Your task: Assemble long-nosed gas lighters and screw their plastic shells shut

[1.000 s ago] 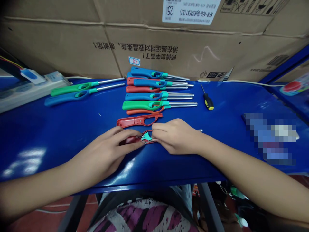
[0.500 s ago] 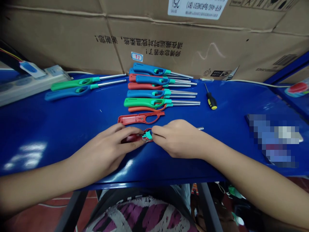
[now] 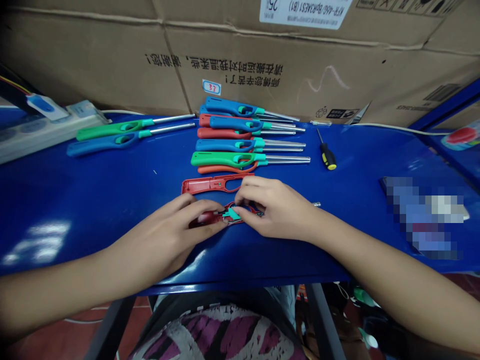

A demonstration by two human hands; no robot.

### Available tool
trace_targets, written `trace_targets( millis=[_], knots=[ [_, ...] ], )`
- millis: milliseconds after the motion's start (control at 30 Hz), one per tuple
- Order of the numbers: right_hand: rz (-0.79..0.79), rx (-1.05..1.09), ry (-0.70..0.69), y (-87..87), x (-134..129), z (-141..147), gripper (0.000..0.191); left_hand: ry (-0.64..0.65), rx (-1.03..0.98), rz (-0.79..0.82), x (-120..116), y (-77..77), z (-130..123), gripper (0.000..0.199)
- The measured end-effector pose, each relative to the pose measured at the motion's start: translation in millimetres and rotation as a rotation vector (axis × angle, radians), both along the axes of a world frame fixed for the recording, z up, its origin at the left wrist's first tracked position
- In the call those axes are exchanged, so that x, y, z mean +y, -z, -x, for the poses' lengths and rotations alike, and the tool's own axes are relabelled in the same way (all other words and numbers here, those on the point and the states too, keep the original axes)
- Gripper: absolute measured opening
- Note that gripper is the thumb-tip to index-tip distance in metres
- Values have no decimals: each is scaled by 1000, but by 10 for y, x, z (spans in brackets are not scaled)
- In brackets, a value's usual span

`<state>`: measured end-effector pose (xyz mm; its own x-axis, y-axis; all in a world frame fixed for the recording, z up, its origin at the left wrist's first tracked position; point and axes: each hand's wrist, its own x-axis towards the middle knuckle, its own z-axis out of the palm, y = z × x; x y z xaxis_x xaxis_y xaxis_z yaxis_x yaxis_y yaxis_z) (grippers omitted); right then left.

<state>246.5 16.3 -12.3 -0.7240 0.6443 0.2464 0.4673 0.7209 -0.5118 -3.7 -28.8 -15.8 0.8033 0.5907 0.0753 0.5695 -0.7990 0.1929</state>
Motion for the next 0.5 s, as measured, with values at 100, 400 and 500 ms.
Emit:
trace_targets(
  millis=[100,400,500],
  knots=[
    [-95,78,121,-93,31,-39,9,5,19,-19,-9,-3,-3,58],
    [-376,-49,922,-355,1079,-1105,20,7,41,-102,-34,-12,4,56],
    [-329,-241,838,-362,1308,-1328,30,11,61,-111,-49,-32,-4,55]
  ],
)
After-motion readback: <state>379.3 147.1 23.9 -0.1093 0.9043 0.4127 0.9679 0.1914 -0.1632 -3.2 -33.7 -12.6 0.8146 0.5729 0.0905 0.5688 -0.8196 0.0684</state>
